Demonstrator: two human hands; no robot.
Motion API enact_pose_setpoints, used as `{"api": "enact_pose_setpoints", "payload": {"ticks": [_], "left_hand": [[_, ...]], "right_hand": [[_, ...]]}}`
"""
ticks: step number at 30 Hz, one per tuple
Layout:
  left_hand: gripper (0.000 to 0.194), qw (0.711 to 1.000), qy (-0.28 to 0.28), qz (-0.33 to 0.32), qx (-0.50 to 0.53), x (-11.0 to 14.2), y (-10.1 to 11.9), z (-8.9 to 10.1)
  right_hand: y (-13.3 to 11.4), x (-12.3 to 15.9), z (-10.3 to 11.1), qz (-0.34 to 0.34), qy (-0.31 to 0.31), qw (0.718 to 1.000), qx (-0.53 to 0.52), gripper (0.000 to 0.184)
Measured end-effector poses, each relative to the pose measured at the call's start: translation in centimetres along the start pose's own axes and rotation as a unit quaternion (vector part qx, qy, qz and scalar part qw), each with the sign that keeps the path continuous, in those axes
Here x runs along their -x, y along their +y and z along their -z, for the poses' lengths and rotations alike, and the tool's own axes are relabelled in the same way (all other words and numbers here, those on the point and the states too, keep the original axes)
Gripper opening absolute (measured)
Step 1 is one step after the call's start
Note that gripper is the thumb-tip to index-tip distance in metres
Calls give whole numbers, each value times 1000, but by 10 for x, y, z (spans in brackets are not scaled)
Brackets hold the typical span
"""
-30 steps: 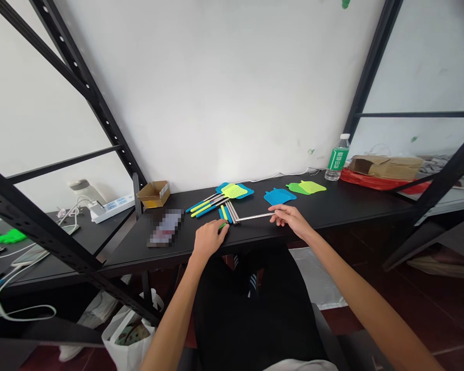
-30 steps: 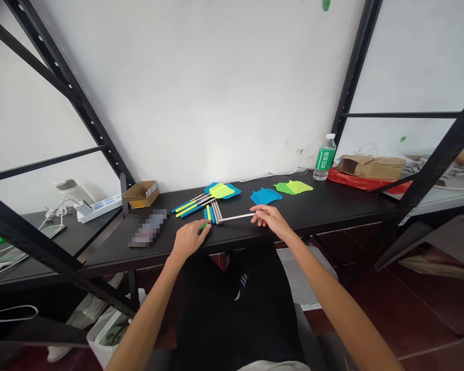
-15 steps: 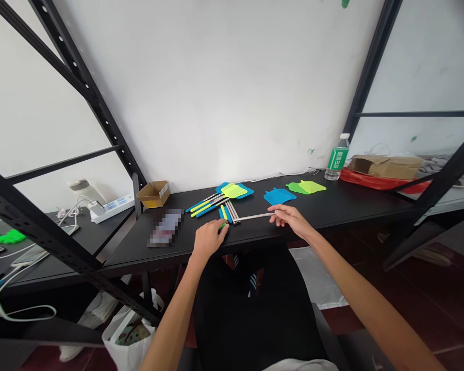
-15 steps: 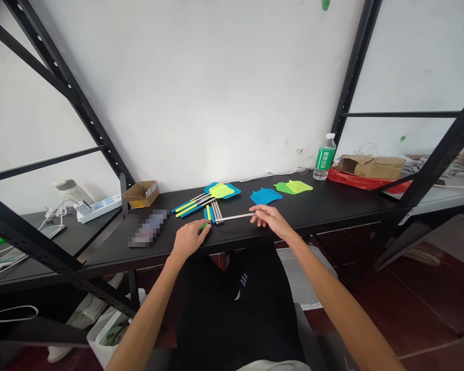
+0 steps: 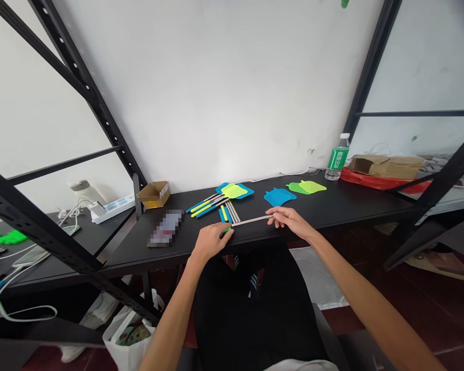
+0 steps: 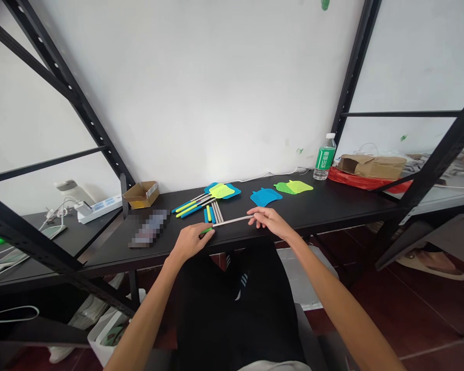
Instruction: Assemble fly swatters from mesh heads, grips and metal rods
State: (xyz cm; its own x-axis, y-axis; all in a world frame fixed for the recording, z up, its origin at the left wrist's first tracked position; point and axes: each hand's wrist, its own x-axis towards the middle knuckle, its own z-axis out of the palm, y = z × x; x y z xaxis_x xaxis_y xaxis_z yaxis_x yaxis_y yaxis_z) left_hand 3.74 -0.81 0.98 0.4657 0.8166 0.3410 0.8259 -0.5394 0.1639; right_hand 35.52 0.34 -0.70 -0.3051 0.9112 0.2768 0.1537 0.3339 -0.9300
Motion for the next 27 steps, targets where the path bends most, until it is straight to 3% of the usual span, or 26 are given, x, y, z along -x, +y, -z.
{"api": "enact_pose_setpoints", "payload": {"ticks": [27], "left_hand": [[40,998,34,-35,25,-1,-7,-5]], "right_hand": [[-4,1,0,-5,-43,998,43,39]]}}
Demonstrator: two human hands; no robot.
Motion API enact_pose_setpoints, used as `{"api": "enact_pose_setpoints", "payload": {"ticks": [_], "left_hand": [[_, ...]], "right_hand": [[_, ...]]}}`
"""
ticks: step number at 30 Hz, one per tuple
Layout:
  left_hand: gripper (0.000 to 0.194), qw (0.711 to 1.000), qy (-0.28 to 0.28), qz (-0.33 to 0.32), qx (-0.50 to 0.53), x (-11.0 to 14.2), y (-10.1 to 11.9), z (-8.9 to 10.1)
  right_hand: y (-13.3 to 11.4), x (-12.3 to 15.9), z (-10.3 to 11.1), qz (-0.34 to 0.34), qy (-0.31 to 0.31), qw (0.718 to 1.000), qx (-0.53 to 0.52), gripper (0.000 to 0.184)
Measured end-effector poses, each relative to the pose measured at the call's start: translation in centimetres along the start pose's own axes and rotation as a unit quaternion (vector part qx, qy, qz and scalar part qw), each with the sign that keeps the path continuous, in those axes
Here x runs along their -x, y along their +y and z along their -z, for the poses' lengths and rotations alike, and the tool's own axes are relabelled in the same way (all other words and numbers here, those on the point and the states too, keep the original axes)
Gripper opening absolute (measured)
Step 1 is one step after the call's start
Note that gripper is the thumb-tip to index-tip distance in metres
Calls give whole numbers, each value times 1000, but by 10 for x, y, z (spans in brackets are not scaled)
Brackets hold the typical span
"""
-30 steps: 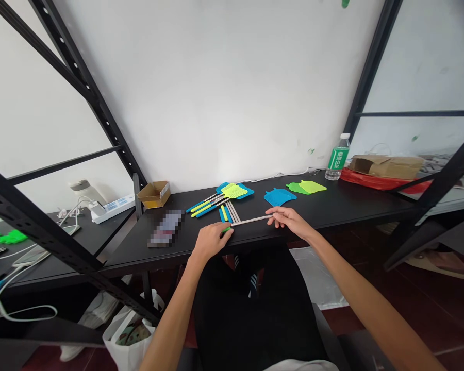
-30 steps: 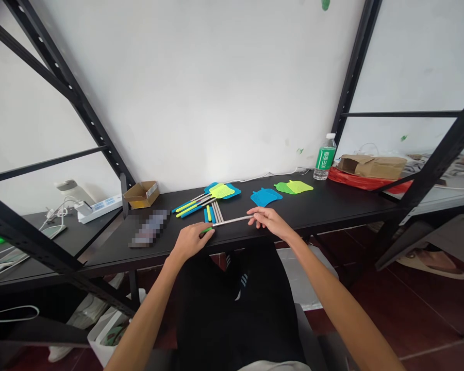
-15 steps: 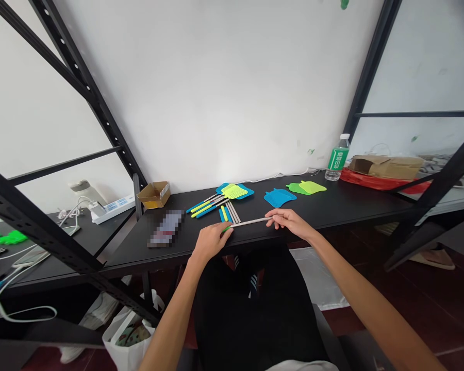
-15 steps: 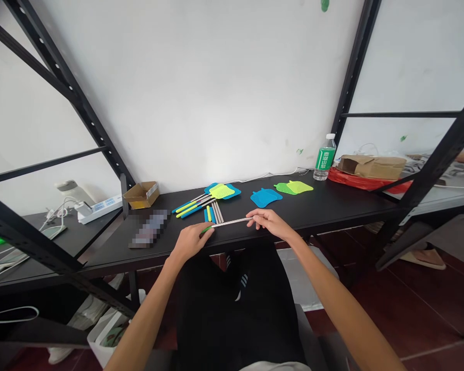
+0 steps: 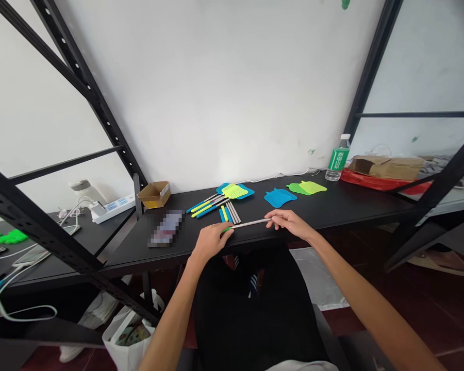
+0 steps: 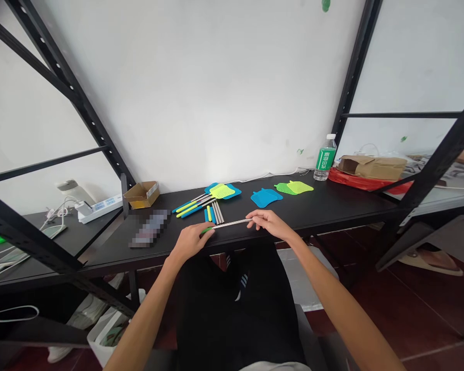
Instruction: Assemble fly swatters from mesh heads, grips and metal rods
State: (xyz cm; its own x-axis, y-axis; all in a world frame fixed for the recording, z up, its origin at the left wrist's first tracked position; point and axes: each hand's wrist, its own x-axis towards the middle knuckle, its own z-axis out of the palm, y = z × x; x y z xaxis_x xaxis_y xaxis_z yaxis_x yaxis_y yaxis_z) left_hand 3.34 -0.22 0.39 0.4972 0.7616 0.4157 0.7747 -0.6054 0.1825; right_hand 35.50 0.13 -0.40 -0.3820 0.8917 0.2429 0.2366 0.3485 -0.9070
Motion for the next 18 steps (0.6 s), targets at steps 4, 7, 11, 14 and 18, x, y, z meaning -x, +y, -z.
{"api": "enact_pose_setpoints", "payload": {"ticks": [4,7,11,14,18], "left_hand": [[39,1000,-1,1,-5,0,2,2],[37,1000,-4,4,-5,0,3,5],[34,1000,-4,6,2,0,3,6],[33,1000,-5,8,3,0,3,6],[32,1000,-7,10,-1,0,4,6]], "right_hand": [[-2,1,-1,2,3,1000,2,38],[-3,1,-2,-5,12,1000,-4,39],[-4,1,-2,-18,26,999,-26,39],[-3,0,-2,-22,40,998,-39,38],[-2,-1,-4,-22,57,997,-49,32]]}}
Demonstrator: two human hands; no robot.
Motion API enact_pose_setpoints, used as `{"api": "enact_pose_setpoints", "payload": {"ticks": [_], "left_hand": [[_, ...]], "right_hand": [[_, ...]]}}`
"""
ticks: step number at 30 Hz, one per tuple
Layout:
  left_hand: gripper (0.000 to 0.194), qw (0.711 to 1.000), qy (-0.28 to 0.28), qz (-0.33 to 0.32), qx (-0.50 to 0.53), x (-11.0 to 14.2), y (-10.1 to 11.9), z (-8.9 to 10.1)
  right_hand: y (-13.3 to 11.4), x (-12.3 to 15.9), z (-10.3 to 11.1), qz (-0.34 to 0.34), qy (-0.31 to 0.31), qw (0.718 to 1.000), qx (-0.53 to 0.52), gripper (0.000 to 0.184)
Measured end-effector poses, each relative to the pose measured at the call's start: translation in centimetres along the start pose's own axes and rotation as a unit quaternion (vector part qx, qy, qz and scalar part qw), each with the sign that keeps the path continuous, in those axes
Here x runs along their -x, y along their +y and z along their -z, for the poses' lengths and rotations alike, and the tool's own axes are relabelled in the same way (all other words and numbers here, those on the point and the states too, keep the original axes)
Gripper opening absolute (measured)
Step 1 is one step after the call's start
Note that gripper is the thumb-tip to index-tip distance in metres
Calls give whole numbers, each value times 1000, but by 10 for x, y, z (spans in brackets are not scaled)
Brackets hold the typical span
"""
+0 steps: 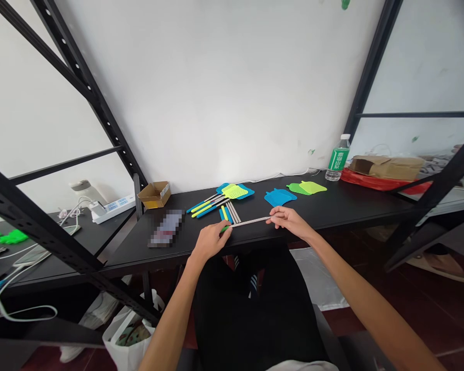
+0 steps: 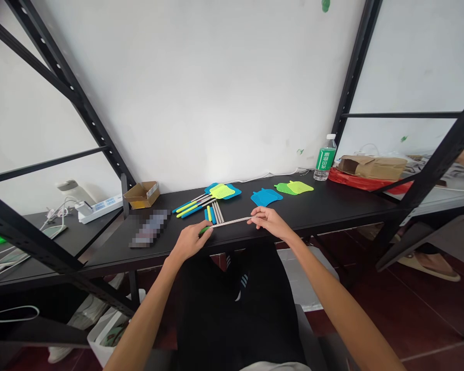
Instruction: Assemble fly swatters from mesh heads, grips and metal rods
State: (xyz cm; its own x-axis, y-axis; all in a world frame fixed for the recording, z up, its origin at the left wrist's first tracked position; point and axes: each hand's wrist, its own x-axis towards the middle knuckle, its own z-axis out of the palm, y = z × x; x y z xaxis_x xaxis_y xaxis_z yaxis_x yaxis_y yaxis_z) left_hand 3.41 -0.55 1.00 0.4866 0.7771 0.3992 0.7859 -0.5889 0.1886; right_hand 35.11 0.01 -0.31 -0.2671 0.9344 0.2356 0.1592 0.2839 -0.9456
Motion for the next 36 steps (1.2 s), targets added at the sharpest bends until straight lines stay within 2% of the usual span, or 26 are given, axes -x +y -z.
{"api": "enact_pose_setpoints", "payload": {"ticks": [12,36], "left_hand": [[30,1000,-7,5,-7,1,2,0],[37,1000,2,-12,2,2,2,-1]], "right_hand": [[3,-1,-2,-2,14,1000,19,28],[5,-2,-4,2,32,998,56,39]]}}
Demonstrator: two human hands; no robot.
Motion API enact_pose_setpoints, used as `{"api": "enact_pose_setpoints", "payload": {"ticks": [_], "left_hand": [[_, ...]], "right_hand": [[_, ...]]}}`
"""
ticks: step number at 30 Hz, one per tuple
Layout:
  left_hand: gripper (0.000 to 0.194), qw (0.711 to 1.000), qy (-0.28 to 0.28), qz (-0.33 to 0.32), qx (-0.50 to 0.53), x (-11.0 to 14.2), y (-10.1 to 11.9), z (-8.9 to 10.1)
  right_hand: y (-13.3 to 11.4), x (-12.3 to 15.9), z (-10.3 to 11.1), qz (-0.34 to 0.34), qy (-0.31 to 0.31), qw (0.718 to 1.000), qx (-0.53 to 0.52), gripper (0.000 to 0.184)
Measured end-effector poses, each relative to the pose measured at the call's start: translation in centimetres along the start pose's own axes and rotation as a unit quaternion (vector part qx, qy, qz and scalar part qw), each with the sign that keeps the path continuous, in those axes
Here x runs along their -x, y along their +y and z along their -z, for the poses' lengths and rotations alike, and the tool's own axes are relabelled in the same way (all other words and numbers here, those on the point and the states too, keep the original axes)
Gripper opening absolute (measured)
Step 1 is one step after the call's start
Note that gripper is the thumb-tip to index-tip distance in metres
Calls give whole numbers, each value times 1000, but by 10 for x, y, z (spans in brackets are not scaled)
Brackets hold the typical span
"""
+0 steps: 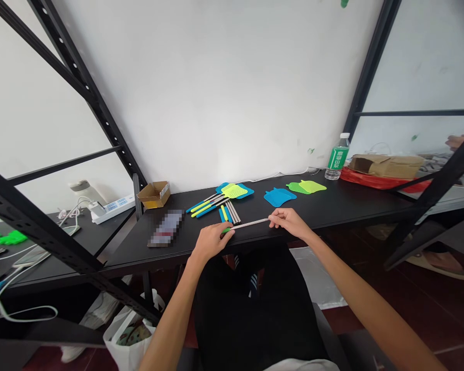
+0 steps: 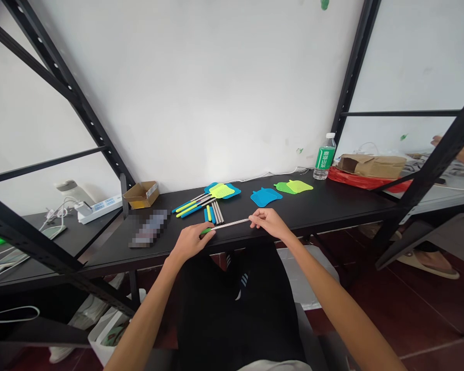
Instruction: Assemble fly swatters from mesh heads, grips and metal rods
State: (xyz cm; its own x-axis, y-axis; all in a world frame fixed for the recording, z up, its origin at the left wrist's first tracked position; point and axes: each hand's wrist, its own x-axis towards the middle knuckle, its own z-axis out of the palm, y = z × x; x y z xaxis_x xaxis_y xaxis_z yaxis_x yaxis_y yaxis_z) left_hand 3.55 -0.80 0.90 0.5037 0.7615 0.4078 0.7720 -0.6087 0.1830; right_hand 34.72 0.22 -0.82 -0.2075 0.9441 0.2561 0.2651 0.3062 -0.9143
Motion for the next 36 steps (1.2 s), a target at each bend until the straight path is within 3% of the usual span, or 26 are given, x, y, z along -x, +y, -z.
{"api": "enact_pose_setpoints", "payload": {"ticks": [6,18,36], "left_hand": [[39,1000,-11,-1,1,0,0,0],[40,1000,-5,0,0,-1,-3,-2],[42,1000,-9,-2,-5,0,-4,-4]], "right_hand": [[-2,1,-2,14,1,1000,16,42],[-4,0,1,3,-19,999,-34,33],[5,-2,-2,7,15,1000,18,38]]}}
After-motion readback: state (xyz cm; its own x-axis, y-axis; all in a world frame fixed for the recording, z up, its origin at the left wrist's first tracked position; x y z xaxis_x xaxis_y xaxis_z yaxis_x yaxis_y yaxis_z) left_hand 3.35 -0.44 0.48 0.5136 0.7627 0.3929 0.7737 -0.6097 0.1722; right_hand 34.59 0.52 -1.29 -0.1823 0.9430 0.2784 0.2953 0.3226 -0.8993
